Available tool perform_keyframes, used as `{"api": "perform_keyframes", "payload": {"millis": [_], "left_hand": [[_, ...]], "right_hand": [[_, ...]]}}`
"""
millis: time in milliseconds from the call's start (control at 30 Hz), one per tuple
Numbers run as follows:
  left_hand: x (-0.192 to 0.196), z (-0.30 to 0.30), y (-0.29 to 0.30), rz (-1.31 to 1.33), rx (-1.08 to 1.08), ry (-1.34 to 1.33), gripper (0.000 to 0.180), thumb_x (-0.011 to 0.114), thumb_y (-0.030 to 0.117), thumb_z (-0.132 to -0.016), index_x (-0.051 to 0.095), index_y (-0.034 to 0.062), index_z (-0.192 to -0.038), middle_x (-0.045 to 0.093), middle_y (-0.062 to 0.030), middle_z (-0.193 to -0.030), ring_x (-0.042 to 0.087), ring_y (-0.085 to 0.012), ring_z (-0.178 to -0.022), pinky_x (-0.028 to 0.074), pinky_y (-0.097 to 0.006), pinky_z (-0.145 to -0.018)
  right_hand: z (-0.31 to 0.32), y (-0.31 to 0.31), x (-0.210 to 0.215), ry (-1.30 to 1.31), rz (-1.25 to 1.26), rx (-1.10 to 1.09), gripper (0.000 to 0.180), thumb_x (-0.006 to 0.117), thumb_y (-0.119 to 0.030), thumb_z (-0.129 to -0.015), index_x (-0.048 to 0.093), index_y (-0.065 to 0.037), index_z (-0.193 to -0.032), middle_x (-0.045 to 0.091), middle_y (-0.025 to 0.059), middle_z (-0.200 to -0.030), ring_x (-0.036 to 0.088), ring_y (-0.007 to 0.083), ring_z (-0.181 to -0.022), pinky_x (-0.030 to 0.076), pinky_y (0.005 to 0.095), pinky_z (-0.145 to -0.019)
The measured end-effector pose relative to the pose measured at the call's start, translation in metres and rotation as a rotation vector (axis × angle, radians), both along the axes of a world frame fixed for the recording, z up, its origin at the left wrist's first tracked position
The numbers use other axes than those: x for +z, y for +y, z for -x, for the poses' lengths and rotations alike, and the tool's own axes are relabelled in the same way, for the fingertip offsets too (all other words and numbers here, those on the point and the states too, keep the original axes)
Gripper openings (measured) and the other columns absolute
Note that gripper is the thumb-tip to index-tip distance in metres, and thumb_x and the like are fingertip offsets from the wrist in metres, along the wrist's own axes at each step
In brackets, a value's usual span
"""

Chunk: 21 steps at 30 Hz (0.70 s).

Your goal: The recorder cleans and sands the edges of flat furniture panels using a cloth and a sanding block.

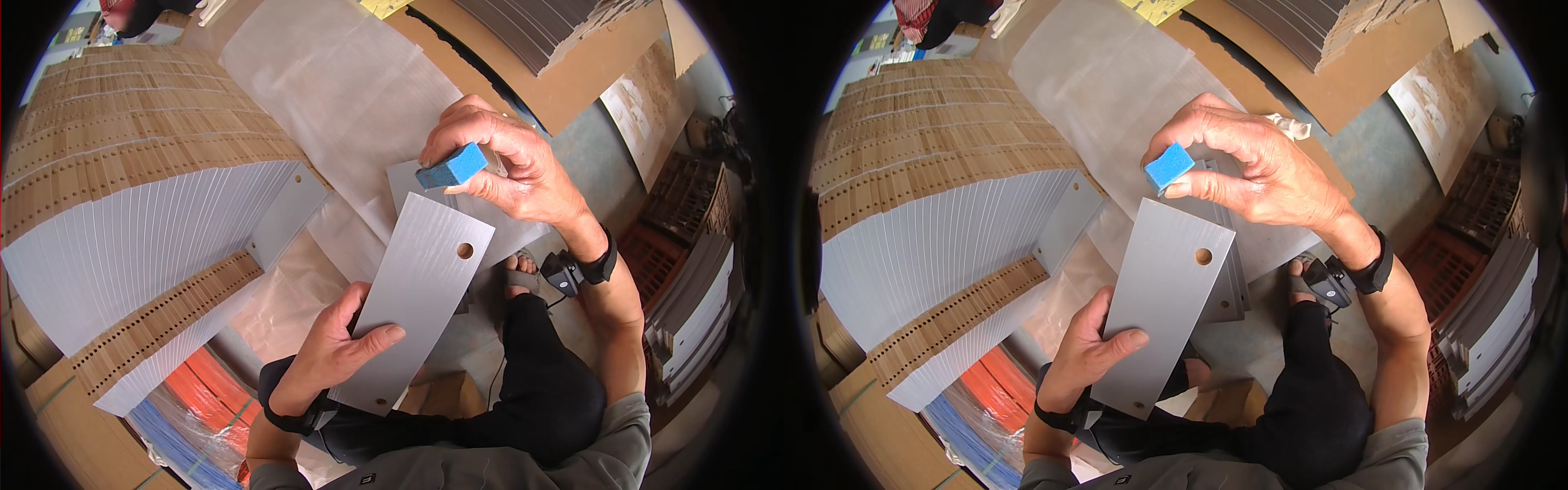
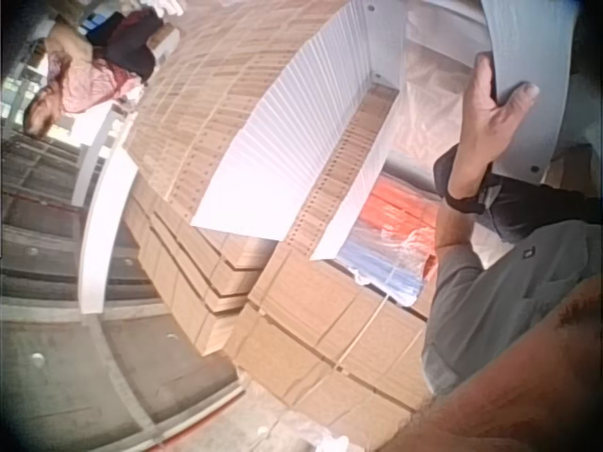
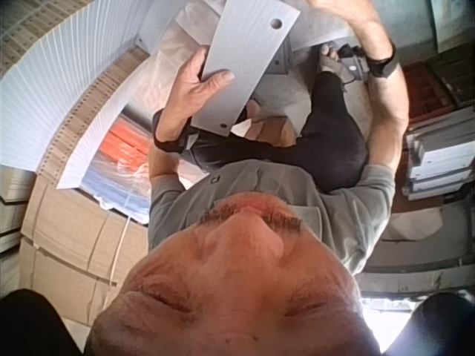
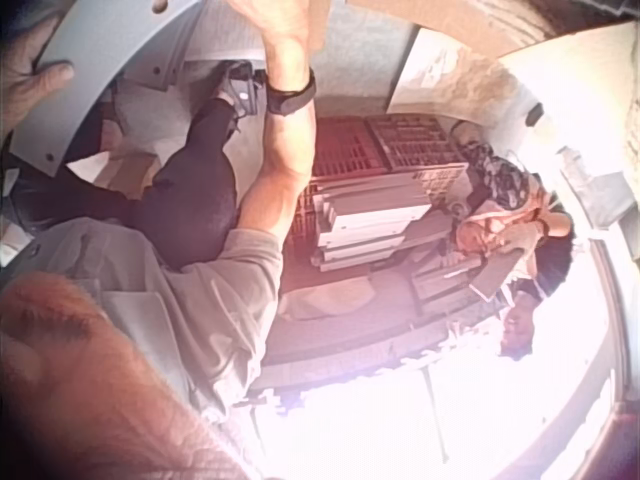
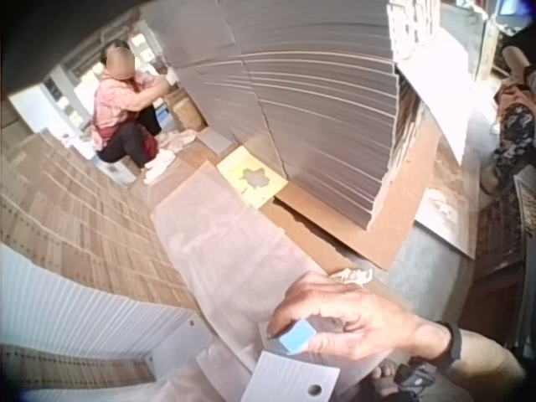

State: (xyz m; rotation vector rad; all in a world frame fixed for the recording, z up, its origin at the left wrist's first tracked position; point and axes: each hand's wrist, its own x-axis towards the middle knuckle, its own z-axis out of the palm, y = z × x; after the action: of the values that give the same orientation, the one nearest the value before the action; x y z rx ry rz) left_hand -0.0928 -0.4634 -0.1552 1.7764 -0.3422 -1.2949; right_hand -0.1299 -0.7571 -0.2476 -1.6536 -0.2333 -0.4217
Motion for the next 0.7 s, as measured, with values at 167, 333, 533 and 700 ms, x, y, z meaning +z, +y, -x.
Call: {"api": "perform_keyframes", "payload": {"millis": [167,333,533,700], "left_hand": [[0.000,0.000,0.000,0.004,-0.001,0.009,0.036,0.076,0.023,-0.096,0.057,0.0003,-0.117,0.066,-0.0051,-0.105,0.059,-0.0111,-0.098,0.048,-0.027,-0.088],[-0.002,0.000,-0.001,0.006,-0.007,-0.009,0.037,0.076,0.023,-0.096,0.057,-0.0001,-0.118,0.066,-0.0056,-0.105,0.059,-0.0112,-0.097,0.048,-0.028,-0.088],[-0.002,0.001,-0.002,0.012,-0.006,-0.016,0.040,0.076,0.025,-0.096,0.057,-0.0003,-0.119,0.067,-0.0067,-0.106,0.061,-0.0117,-0.098,0.049,-0.028,-0.088],[-0.006,0.002,0.001,0.010,0.030,0.029,0.040,0.075,0.026,-0.096,0.057,-0.0002,-0.120,0.068,-0.0076,-0.106,0.061,-0.0121,-0.098,0.050,-0.029,-0.087]], "right_hand": [[0.000,0.002,0.004,-0.001,0.054,0.024,0.023,0.079,-0.019,-0.089,0.072,-0.009,-0.108,0.071,-0.0006,-0.103,0.062,0.0195,-0.102,0.051,0.0352,-0.092],[0.000,0.000,0.002,-0.021,0.012,0.010,0.024,0.079,-0.020,-0.089,0.071,-0.009,-0.108,0.071,0.0000,-0.104,0.062,0.0195,-0.102,0.051,0.0352,-0.092],[0.001,-0.006,0.001,-0.004,0.158,-0.087,0.027,0.079,-0.020,-0.089,0.072,-0.010,-0.112,0.071,0.0017,-0.104,0.062,0.0204,-0.102,0.051,0.0353,-0.092],[0.006,-0.026,0.015,-0.041,0.428,-0.270,0.034,0.078,-0.013,-0.086,0.071,-0.008,-0.119,0.070,0.0041,-0.102,0.060,0.0241,-0.100,0.050,0.0377,-0.090]]}}
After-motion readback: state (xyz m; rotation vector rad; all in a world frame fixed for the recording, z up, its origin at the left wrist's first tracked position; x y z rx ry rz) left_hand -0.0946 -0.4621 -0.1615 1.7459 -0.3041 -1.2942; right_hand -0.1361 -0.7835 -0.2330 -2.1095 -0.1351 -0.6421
